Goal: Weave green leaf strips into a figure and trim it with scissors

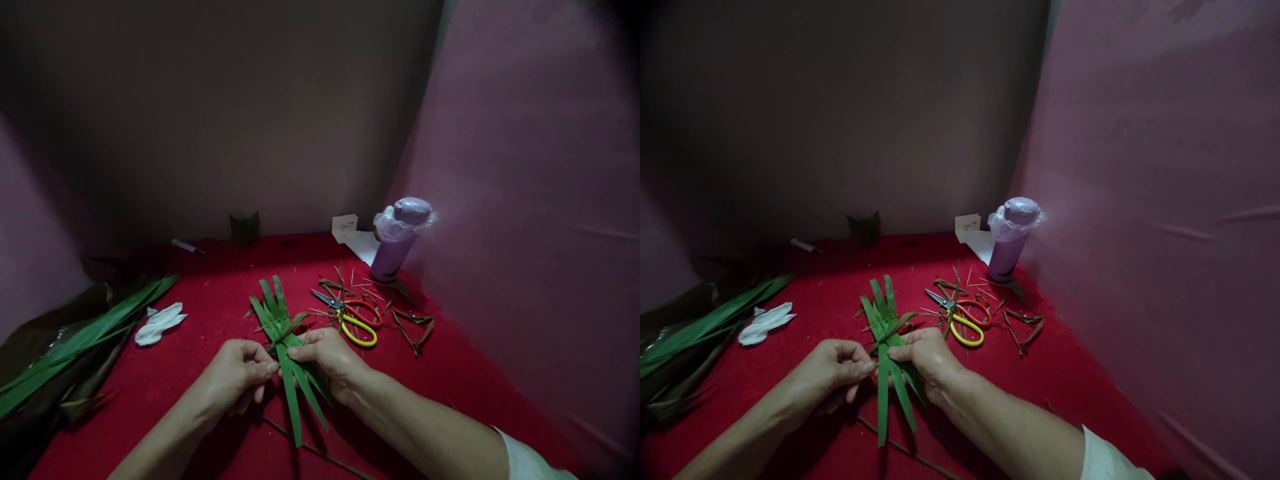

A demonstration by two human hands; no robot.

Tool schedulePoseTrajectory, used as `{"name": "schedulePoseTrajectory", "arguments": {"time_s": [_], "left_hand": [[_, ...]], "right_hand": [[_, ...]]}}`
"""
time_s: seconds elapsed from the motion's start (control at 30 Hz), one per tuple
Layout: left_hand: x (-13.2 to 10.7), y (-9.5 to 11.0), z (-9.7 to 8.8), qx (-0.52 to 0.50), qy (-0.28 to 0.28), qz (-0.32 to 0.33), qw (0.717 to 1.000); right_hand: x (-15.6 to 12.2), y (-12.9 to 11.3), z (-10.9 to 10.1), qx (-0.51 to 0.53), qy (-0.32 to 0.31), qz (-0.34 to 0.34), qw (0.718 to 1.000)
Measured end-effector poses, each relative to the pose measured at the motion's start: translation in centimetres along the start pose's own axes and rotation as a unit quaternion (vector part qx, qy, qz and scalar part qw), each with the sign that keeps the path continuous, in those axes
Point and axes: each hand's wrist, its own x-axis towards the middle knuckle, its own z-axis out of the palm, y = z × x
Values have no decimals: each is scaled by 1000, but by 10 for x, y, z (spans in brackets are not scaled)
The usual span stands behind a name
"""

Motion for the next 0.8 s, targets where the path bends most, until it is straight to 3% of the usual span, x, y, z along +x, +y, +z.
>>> {"name": "schedulePoseTrajectory", "arguments": {"time_s": [0.8], "left_hand": [[-4, 3, -8, 3, -14, -11, 1000]], "right_hand": [[-3, -2, 0, -3, -3, 2, 1000]]}}
